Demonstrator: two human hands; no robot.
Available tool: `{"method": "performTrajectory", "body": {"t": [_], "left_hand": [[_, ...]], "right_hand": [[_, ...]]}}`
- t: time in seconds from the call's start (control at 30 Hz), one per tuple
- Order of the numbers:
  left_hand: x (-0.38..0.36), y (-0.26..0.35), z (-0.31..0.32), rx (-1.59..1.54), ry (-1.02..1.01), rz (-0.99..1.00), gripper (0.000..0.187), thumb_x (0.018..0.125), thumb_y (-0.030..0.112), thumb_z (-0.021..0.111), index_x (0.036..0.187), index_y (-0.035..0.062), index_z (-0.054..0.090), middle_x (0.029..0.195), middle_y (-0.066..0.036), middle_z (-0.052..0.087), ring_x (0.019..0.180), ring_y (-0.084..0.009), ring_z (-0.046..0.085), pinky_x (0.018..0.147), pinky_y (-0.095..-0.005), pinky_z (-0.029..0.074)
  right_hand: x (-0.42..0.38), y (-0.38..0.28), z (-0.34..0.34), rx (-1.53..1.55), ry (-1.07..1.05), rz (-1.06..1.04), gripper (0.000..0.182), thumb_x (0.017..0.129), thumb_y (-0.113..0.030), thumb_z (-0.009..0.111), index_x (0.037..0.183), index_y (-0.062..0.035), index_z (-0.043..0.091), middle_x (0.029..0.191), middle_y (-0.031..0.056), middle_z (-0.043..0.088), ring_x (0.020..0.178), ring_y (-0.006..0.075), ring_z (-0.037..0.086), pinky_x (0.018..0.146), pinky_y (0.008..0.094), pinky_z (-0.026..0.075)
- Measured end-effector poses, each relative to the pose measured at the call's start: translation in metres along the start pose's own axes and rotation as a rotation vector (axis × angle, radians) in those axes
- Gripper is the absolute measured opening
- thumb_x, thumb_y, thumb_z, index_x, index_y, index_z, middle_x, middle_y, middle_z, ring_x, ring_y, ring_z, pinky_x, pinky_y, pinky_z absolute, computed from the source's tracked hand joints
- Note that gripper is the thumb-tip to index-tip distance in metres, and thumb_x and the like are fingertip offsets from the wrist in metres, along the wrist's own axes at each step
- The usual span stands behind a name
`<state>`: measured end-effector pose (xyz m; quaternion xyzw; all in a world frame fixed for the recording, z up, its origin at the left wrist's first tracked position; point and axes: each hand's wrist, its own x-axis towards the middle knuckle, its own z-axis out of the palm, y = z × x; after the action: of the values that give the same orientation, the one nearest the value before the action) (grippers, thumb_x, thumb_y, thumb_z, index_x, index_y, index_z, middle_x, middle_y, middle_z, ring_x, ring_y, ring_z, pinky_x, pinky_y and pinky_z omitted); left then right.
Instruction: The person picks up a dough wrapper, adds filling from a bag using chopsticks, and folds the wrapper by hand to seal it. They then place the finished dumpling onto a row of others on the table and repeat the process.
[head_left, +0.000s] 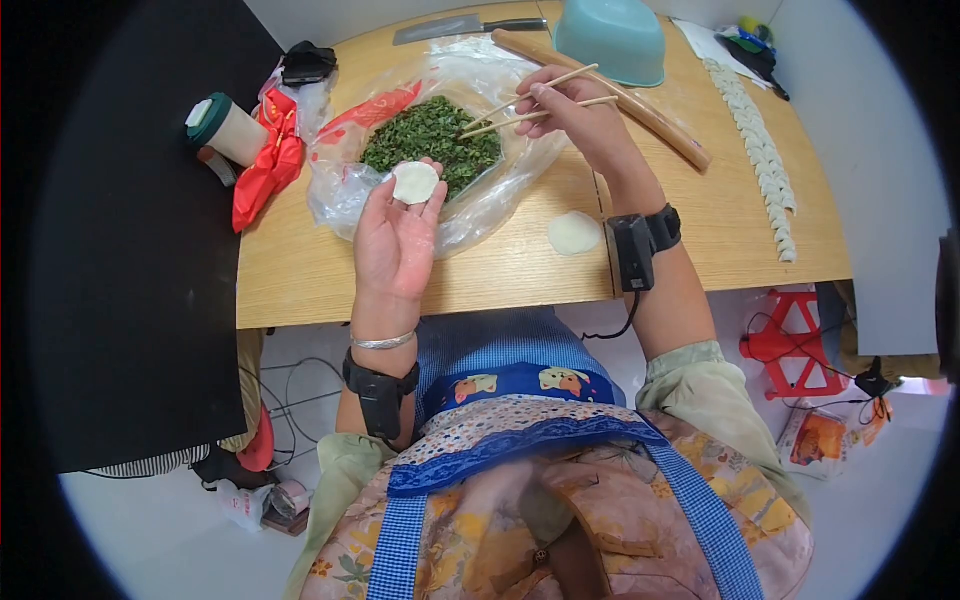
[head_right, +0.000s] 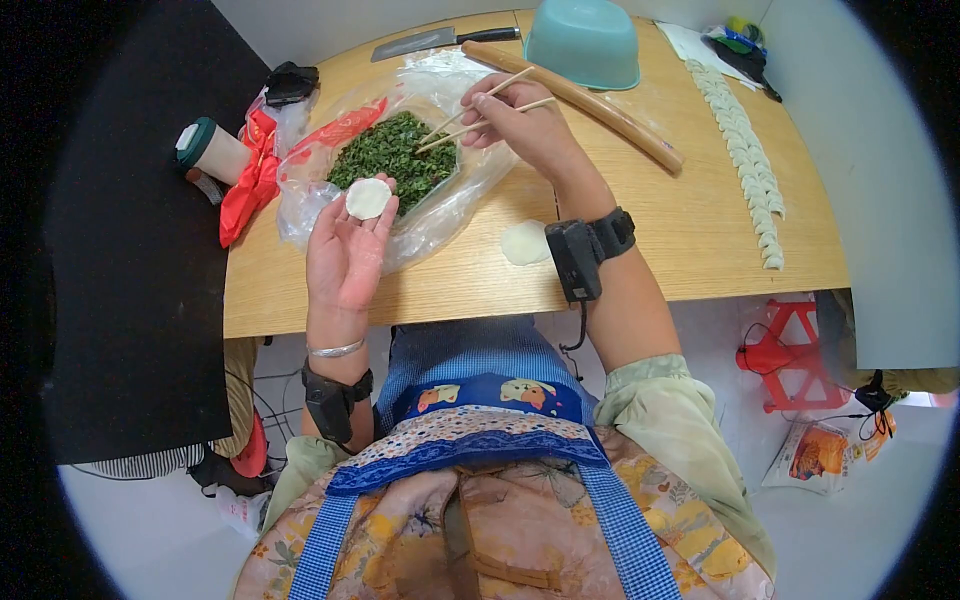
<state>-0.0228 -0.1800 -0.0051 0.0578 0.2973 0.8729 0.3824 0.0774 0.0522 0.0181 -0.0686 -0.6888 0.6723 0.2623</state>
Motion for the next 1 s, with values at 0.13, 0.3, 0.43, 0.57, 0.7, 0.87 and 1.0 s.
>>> {"method": "performTrajectory", "body": {"t": [0.13, 0.3, 0.43, 0.57, 0.7, 0.87, 1.0], "left_hand": [[-0.001, 0.0, 0.001, 0.015, 0.0, 0.0, 0.038, 0.096, 0.016, 0.05, 0.126, -0.0055, 0.041, 0.124, -0.019, 0.053, 0.123, -0.0308, 0.049, 0.106, -0.0432, 0.039], [0.006, 0.001, 0.007, 0.011, -0.011, -0.034, 0.043, 0.097, 0.018, 0.046, 0.127, -0.0121, 0.04, 0.131, -0.027, 0.048, 0.127, -0.037, 0.045, 0.11, -0.0473, 0.036], [0.021, 0.002, 0.005, 0.018, -0.088, -0.111, 0.041, 0.098, 0.023, 0.044, 0.125, -0.0076, 0.042, 0.125, -0.02, 0.052, 0.122, -0.0333, 0.049, 0.11, -0.0469, 0.033], [0.023, 0.0, 0.009, -0.02, -0.083, -0.138, 0.04, 0.098, 0.022, 0.044, 0.125, -0.0071, 0.042, 0.126, -0.02, 0.052, 0.121, -0.0331, 0.049, 0.11, -0.0465, 0.034], [0.021, -0.003, 0.012, -0.063, -0.065, -0.125, 0.041, 0.098, 0.022, 0.044, 0.127, -0.0066, 0.041, 0.128, -0.019, 0.051, 0.123, -0.0325, 0.048, 0.11, -0.0459, 0.035], [0.022, -0.003, 0.006, -0.069, -0.091, -0.122, 0.04, 0.098, 0.021, 0.044, 0.127, -0.0064, 0.041, 0.13, -0.019, 0.05, 0.124, -0.0314, 0.047, 0.109, -0.0454, 0.036], [0.021, -0.003, 0.007, -0.078, -0.075, -0.132, 0.039, 0.098, 0.021, 0.044, 0.126, -0.0068, 0.042, 0.127, -0.02, 0.052, 0.122, -0.0319, 0.049, 0.108, -0.0456, 0.037]], "right_hand": [[0.001, 0.001, -0.002, 0.037, 0.036, -0.005, 0.024, 0.097, -0.02, 0.054, 0.104, 0.0006, 0.062, 0.089, 0.0111, 0.066, 0.075, 0.0172, 0.069, 0.066, 0.0243, 0.056], [-0.002, -0.005, -0.003, 0.125, 0.047, -0.042, 0.024, 0.097, -0.02, 0.054, 0.104, 0.0009, 0.062, 0.089, 0.0115, 0.066, 0.075, 0.0184, 0.069, 0.066, 0.0255, 0.056], [-0.002, -0.007, -0.004, 0.174, 0.01, -0.06, 0.024, 0.097, -0.021, 0.054, 0.104, 0.0005, 0.062, 0.088, 0.0113, 0.067, 0.076, 0.0188, 0.069, 0.066, 0.0256, 0.056], [-0.005, -0.011, 0.002, 0.154, -0.072, -0.014, 0.023, 0.097, -0.02, 0.053, 0.104, 0.0, 0.062, 0.089, 0.0111, 0.066, 0.075, 0.0184, 0.069, 0.065, 0.0254, 0.055], [-0.007, -0.011, 0.006, 0.131, -0.165, 0.033, 0.021, 0.097, -0.018, 0.052, 0.105, -0.0005, 0.061, 0.091, 0.0107, 0.066, 0.075, 0.0178, 0.068, 0.065, 0.0252, 0.055], [-0.007, -0.011, 0.005, 0.156, -0.147, 0.014, 0.022, 0.097, -0.018, 0.051, 0.105, -0.0006, 0.061, 0.091, 0.0107, 0.065, 0.075, 0.0178, 0.068, 0.067, 0.0253, 0.056], [-0.006, -0.01, 0.005, 0.156, -0.155, 0.04, 0.021, 0.097, -0.018, 0.051, 0.104, -0.001, 0.061, 0.091, 0.0105, 0.065, 0.075, 0.018, 0.068, 0.067, 0.025, 0.056]]}}
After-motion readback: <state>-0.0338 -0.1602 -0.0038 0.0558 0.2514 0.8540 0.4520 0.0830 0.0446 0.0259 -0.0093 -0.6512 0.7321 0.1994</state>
